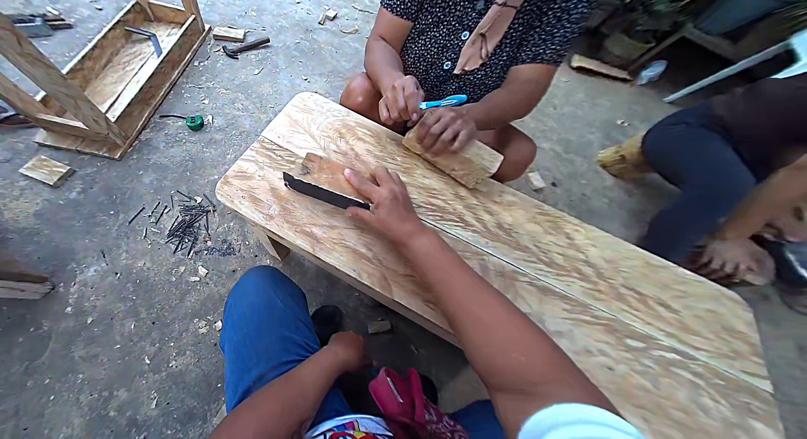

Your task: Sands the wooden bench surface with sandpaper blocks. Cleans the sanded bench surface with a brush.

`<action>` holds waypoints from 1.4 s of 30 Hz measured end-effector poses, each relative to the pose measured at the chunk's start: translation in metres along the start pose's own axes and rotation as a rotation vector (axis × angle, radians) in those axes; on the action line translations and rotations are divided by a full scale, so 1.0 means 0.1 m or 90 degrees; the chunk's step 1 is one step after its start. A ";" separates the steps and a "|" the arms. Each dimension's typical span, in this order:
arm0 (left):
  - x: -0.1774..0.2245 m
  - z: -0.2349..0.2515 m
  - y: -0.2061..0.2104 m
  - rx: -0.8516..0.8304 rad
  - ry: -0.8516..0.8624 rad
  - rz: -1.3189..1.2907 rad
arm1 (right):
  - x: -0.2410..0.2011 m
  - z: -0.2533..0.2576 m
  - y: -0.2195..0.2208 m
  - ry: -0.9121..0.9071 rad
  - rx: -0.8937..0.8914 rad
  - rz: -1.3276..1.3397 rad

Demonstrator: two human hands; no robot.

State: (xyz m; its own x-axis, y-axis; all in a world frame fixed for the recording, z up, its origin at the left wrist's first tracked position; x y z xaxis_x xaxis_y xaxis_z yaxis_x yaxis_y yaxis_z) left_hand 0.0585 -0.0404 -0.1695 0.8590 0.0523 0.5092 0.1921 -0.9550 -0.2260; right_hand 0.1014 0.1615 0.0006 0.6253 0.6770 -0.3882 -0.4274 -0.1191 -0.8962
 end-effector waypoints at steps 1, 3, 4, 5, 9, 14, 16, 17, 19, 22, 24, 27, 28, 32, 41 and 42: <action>-0.01 0.00 0.01 0.001 -0.002 0.001 | 0.12 -0.30 -0.09 0.005 0.008 -0.002; -0.03 0.00 0.03 0.002 0.003 0.001 | 0.38 -0.91 -0.29 0.042 0.023 -0.016; -0.05 0.00 0.04 0.000 0.007 0.001 | 0.49 -1.18 -0.37 0.060 0.039 -0.027; -0.08 -0.01 0.05 -0.003 0.010 0.000 | 0.57 -1.40 -0.43 0.074 0.051 -0.038; -0.11 -0.03 0.04 -0.018 0.009 -0.009 | 0.55 -1.40 -0.41 0.070 0.100 -0.050; -0.02 -0.03 -0.02 -0.034 0.010 0.014 | 0.04 -0.19 0.07 0.036 0.101 0.004; 0.00 0.01 -0.02 -0.031 0.007 0.026 | -0.21 0.31 0.24 0.069 0.037 0.025; 0.01 0.01 -0.03 -0.026 -0.002 0.031 | -0.33 0.51 0.28 0.089 -0.002 0.030; 0.04 0.03 -0.03 -0.020 -0.017 0.038 | -0.44 0.67 0.24 0.108 -0.072 0.022; 0.07 0.03 0.02 -0.019 -0.025 0.043 | -0.33 0.32 0.07 0.108 -0.086 0.036; 0.11 0.04 0.03 -0.017 -0.024 0.050 | -0.09 -0.22 -0.06 0.081 -0.003 0.042; 0.11 0.06 0.04 -0.018 -0.012 0.040 | 0.28 -1.10 -0.32 0.091 0.048 0.007; 0.10 0.06 0.04 -0.021 -0.010 0.042 | 0.37 -1.30 -0.37 0.099 0.059 -0.007; 0.04 0.03 0.05 -0.031 -0.007 0.042 | 0.38 -1.30 -0.33 0.102 0.103 -0.032; 0.06 0.00 -0.03 -0.015 -0.012 0.046 | -0.28 0.53 0.15 0.084 -0.029 0.015; 0.05 -0.01 -0.02 -0.015 -0.018 0.046 | -0.27 0.53 0.14 0.080 -0.043 0.010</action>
State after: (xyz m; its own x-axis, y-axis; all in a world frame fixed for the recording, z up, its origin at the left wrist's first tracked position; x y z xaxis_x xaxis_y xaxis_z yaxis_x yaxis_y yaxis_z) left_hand 0.0626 -0.0387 -0.1659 0.8831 -0.0093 0.4690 0.1182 -0.9631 -0.2416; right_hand 0.0439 0.1797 0.0099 0.6974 0.5794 -0.4219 -0.3957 -0.1796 -0.9006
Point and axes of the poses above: each hand's wrist, its own z-axis towards the middle knuckle, its own y-axis out of the palm, x = y × z, the point moved 2 cm from there along z, towards the middle knuckle, and after that the axes turned 6 degrees about -x, right-handed, at the moved point
